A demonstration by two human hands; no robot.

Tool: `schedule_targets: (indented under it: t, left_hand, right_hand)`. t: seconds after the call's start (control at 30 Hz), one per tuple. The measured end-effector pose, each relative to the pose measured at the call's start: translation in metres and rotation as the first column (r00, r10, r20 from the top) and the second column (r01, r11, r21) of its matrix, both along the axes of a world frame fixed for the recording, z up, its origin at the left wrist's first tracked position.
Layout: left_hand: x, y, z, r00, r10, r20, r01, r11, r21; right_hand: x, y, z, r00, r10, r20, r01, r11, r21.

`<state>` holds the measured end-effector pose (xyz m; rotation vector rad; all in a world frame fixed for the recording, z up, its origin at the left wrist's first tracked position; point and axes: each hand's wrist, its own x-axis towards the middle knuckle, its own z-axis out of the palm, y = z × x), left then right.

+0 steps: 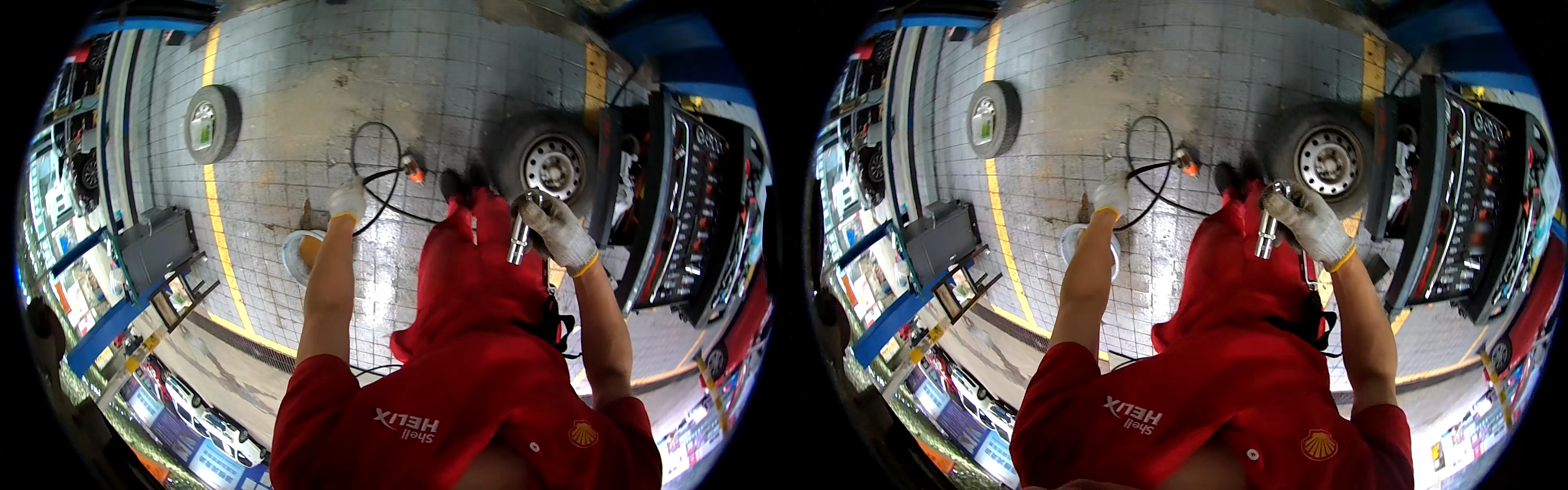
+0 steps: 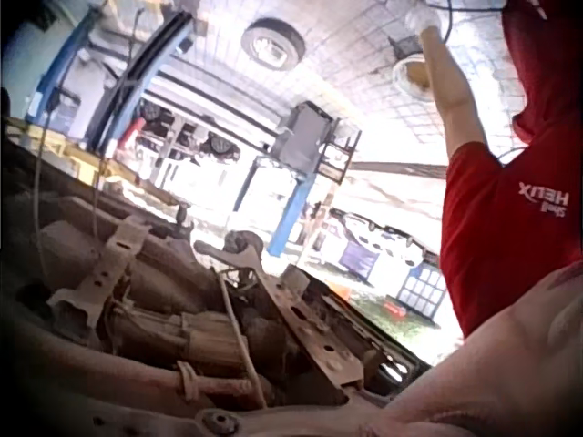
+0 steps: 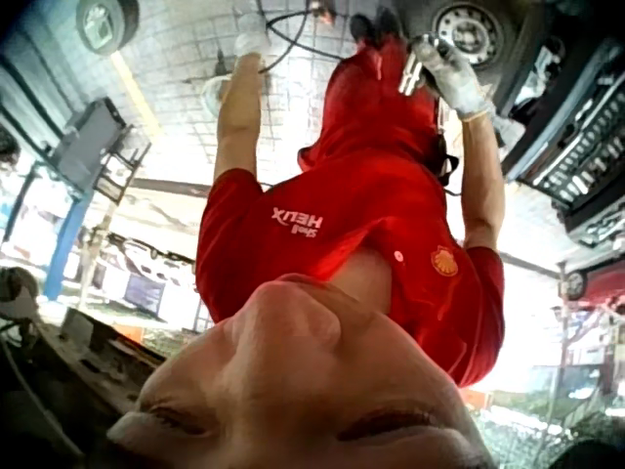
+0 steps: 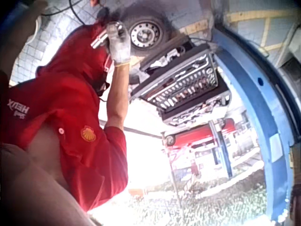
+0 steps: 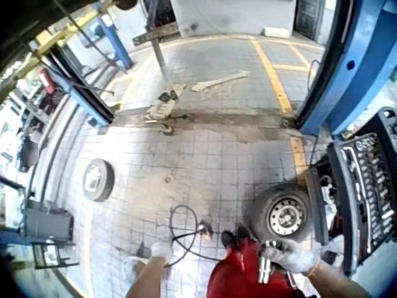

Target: The person selects a socket from a tool cart and attaches it to a pneumatic impact wrench. They then use the wrench to tighten bolts on the underside of a vehicle raised on a lift. The person also handles a manual wrench and a socket extension during the process.

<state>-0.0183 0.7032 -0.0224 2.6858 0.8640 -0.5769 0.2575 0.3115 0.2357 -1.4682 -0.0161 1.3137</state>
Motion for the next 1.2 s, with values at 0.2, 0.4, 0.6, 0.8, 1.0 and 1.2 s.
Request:
schedule_targets:
  t: [0.2,0.4,0.6,0.8,1.0,1.2]
  left_hand:
    - [0.090,0.023,0.026,0.924,-0.323,-0.203,0.302,0.945,-0.128]
    - [0.111,0.070,0.021,0.981,-0.159,0.109,0.108,0.922,0.373]
    - [0.110,-0.056,0.136,0.347,0.449,0.823,-0.262,0.889,-0.375]
    - [0.055,-0.191,0.160,0.384,0.841,0.382,-0.522,0.539,-0.661]
    - [-0.003,-0.254,0.171,0.386,0.899,0.206,-0.781,0.438,-0.445]
    - [-0.038,-0.279,0.189,0.311,0.885,0.348,-0.847,0.424,-0.321]
  right_hand:
    - [0.027,0.034,-0.034,0.932,0.228,0.282,-0.257,0.964,0.068]
    - [0.080,0.137,-0.026,0.811,0.499,0.306,-0.510,0.859,-0.052]
    - [0.031,0.218,-0.040,0.812,0.465,0.352,-0.518,0.853,0.068]
    - [-0.004,0.200,-0.193,0.672,0.723,0.162,-0.733,0.619,0.280]
    - [-0.087,0.208,-0.116,0.289,0.955,0.061,-0.937,0.270,0.224]
    - [-0.126,0.221,-0.089,0.188,0.982,0.001,-0.932,0.178,0.317]
